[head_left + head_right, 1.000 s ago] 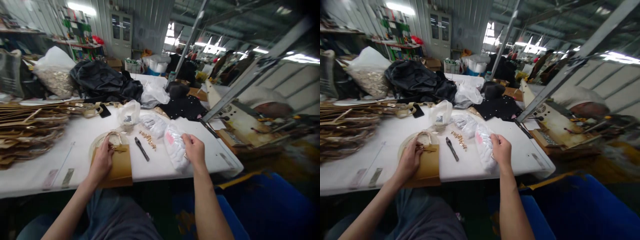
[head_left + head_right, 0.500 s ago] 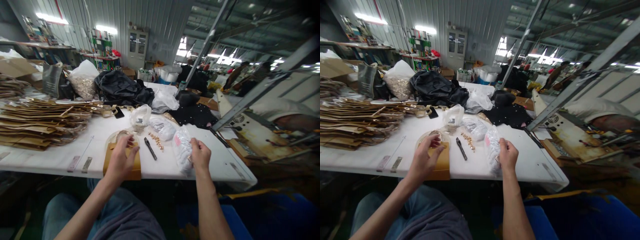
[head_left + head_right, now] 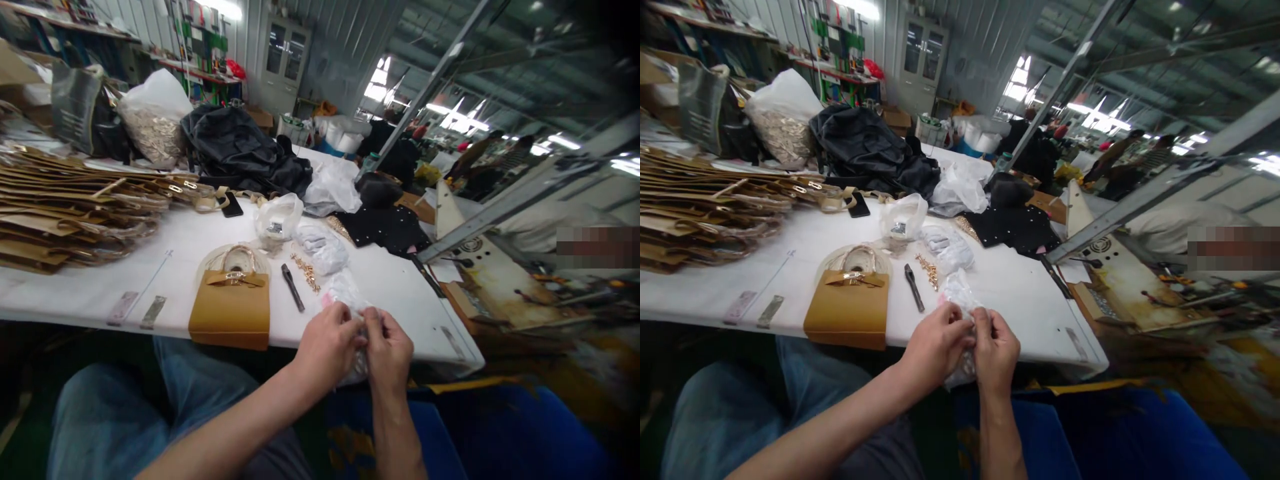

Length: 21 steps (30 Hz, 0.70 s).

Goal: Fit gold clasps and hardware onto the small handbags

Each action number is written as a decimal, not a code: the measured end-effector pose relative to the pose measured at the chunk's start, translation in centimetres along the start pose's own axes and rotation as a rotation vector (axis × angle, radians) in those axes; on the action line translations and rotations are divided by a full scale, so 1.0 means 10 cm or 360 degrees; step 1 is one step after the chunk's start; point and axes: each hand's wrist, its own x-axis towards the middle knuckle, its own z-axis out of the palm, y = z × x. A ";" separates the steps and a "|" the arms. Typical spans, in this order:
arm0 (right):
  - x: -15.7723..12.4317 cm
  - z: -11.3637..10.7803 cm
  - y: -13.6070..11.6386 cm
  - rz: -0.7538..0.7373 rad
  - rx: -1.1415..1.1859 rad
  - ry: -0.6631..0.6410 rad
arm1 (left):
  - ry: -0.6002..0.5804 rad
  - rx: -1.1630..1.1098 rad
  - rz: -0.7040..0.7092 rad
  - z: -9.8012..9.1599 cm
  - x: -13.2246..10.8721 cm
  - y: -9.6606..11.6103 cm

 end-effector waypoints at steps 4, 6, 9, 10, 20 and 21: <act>0.07 -0.11 0.08 0.0023 0.0044 -0.0047 | -0.0032 0.0343 -0.0091 0.11 0.13 0.19; 0.10 -0.15 0.07 0.0086 0.0187 -0.0038 | -0.0095 0.0453 -0.0069 0.16 0.24 0.27; 0.10 -0.17 0.03 0.0210 0.0418 -0.0021 | -0.0137 0.0649 0.0026 0.23 0.37 0.34; 0.09 -0.17 0.02 0.0243 0.0468 -0.0042 | -0.0130 0.0670 0.0041 0.24 0.40 0.34; 0.23 -0.33 0.24 0.0201 0.0719 -0.0436 | 0.0360 -0.0446 0.0001 0.42 0.46 0.01; 0.22 -0.37 0.26 0.0099 0.0620 -0.0481 | 0.0363 -0.0578 -0.0042 0.44 0.47 0.02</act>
